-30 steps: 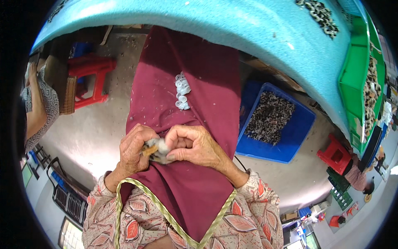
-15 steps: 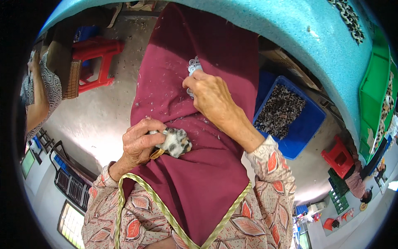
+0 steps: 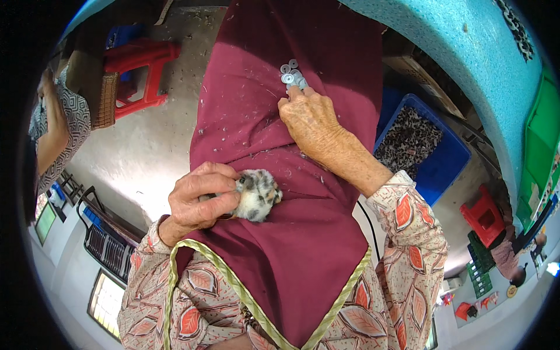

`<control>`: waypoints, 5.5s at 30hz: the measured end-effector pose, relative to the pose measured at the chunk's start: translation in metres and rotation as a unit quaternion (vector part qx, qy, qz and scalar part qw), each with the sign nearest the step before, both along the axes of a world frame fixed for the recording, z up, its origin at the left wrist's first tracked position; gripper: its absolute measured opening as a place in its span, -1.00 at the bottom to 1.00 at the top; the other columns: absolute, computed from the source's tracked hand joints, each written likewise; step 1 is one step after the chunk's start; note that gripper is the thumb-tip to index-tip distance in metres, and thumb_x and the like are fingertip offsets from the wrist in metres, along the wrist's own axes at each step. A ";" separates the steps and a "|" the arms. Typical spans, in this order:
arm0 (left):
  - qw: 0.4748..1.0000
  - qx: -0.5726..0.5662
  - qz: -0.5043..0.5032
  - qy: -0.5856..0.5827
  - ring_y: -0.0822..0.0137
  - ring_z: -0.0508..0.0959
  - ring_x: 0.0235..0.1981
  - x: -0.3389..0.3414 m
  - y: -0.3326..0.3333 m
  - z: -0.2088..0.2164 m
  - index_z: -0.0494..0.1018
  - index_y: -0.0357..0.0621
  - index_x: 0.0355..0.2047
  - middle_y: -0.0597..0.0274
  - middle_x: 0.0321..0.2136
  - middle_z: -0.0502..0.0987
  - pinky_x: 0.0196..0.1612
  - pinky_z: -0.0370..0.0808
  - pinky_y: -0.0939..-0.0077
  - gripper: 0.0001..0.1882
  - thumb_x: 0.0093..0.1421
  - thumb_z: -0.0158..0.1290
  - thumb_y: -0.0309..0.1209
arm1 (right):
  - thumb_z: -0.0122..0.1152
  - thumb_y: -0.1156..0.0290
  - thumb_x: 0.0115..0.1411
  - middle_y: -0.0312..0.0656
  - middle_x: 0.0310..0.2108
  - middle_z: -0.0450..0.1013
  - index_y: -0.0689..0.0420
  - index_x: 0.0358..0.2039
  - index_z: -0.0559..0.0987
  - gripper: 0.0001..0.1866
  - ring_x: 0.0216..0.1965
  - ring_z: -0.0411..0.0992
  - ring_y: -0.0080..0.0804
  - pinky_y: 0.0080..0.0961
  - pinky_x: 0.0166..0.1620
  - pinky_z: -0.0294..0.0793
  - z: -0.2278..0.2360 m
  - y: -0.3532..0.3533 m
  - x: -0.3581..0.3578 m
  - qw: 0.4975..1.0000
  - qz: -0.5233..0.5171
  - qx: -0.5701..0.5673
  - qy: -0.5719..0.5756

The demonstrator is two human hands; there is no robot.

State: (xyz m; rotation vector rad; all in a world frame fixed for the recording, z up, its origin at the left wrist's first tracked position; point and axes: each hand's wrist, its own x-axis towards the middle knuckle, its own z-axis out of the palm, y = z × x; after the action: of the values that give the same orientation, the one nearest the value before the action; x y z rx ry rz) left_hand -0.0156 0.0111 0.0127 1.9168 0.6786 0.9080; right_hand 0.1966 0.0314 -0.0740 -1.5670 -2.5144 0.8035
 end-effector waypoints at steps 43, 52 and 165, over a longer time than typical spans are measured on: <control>1.000 -0.002 0.027 0.006 0.25 0.49 -0.48 0.002 -0.015 0.002 0.57 -0.26 -0.42 0.25 -0.50 0.31 -0.51 0.47 0.46 -0.69 -0.32 0.17 -0.55 | 0.21 0.70 0.01 -0.29 -0.51 0.47 0.28 -0.38 0.55 -0.87 -0.51 0.41 -0.69 -0.71 -0.44 0.42 0.081 -0.057 -0.006 0.671 -0.278 -0.400 0.560; 0.999 0.008 0.045 0.016 0.28 0.47 -0.51 0.006 -0.012 0.001 0.58 -0.22 -0.45 0.27 -0.51 0.31 -0.53 0.46 0.49 -0.67 -0.37 0.18 -0.55 | 0.18 0.71 0.04 -0.26 -0.39 0.47 0.30 -0.35 0.57 -0.87 -0.41 0.45 -0.65 -0.74 -0.39 0.46 0.088 -0.040 -0.021 0.771 -0.258 -0.296 0.501; 0.592 -0.773 0.093 -0.210 0.29 0.56 -0.17 0.018 0.015 -0.012 0.35 -0.27 -0.04 0.20 -0.21 0.53 -0.08 0.53 0.39 -0.43 -0.09 0.28 -0.50 | 0.18 0.42 0.18 -0.32 -0.50 0.47 0.22 -0.37 0.53 -0.87 -0.42 0.39 -0.66 -0.62 -0.34 0.41 0.059 -0.023 -0.029 0.737 -0.363 -0.228 0.523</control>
State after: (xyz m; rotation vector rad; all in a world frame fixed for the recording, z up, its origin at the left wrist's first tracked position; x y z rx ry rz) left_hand 0.0021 0.0261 0.0003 0.0291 0.8828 0.4338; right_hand 0.1675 0.0080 -0.0155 -1.3565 -0.8449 1.5766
